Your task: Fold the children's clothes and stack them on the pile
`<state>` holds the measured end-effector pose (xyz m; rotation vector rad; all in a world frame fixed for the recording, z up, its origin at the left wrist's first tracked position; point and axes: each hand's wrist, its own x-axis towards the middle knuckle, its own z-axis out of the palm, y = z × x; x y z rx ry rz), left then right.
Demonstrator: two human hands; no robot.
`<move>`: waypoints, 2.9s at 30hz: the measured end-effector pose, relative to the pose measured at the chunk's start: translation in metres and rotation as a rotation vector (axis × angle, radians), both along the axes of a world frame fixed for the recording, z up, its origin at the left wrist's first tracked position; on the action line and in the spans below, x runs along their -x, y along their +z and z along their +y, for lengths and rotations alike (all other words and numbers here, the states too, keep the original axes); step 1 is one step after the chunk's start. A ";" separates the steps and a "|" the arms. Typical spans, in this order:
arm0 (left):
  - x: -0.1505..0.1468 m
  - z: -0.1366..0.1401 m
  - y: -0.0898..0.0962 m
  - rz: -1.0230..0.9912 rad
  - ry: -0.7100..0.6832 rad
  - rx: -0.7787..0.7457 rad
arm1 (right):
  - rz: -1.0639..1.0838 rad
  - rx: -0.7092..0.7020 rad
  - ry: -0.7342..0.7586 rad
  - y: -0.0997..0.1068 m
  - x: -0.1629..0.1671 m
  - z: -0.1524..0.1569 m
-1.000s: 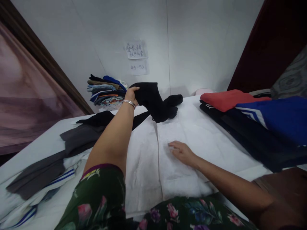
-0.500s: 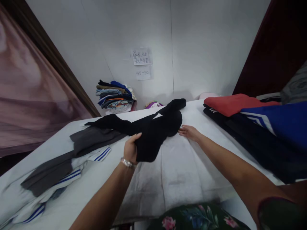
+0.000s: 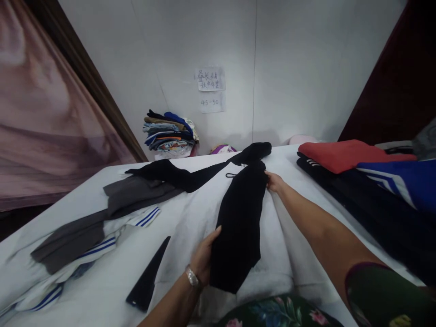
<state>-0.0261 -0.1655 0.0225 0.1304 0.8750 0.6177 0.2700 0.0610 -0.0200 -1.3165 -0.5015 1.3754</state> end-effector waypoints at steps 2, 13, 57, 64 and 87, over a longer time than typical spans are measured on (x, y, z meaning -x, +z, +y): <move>-0.007 -0.002 -0.018 0.036 -0.047 0.061 | -0.026 0.046 0.007 -0.002 -0.002 0.004; -0.022 0.001 -0.008 -0.094 -0.119 -0.013 | -0.160 -0.051 -0.019 0.012 -0.005 0.039; -0.050 -0.012 -0.046 0.456 -0.191 -0.572 | -1.470 -0.272 0.553 -0.025 0.015 -0.032; -0.064 -0.021 -0.014 0.158 -0.175 -0.441 | -1.380 -0.367 0.531 -0.025 0.012 -0.090; -0.072 -0.005 -0.018 1.481 -0.569 -1.676 | -1.458 -0.354 0.496 -0.018 0.009 -0.068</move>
